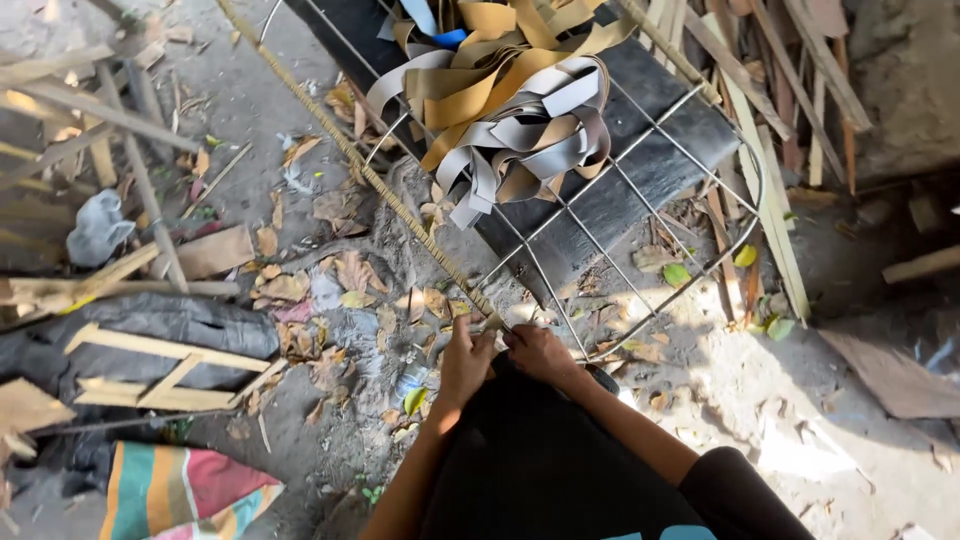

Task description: Wrapping a thin cord or strip around a metal furniture frame to create a seat or backrest

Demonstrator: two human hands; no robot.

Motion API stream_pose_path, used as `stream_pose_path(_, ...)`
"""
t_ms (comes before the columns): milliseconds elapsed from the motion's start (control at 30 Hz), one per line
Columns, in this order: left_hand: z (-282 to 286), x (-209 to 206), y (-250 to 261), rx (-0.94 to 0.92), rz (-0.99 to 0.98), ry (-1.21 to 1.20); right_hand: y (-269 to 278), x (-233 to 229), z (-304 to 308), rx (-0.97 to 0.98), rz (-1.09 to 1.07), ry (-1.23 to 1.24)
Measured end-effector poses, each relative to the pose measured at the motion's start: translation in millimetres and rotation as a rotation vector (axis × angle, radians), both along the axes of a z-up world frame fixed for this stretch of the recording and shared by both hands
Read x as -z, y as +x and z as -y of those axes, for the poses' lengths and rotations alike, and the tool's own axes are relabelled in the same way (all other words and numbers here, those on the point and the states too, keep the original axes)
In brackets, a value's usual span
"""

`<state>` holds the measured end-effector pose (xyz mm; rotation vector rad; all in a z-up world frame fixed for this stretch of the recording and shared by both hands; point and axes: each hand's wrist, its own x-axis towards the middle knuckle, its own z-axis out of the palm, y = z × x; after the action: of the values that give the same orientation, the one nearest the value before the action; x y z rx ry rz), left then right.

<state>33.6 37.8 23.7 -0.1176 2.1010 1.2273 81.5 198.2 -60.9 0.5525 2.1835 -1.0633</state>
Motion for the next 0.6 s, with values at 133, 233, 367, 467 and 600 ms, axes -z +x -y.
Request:
stream_pose_path(133, 3.4, 13.5, 17.5, 0.051, -0.069, -0.192, -7.2, -22.2, -4.2, 0.005, -0.018, -0.048)
stream_pose_path(233, -13.6, -0.9, 32.4, 0.085, 0.030, -0.425, -6.6, -19.6, 0.8, 0.028, -0.003, -0.074)
stream_pose_path(367, -25.1, -14.8, 50.1, -0.050, -0.050, -0.338, -4.4, -39.3, -1.1, 0.008, 0.020, -0.014)
stream_pose_path(467, -7.5, -12.0, 57.8, -0.107, -0.064, -0.271, -3.6, -53.9, -5.3, 0.012, 0.005, -0.046)
stream_pose_path(600, 37.0, 72.0, 64.6, -0.119, -0.031, -0.108, -1.6, -13.8, -12.6, 0.097, -0.123, -0.250)
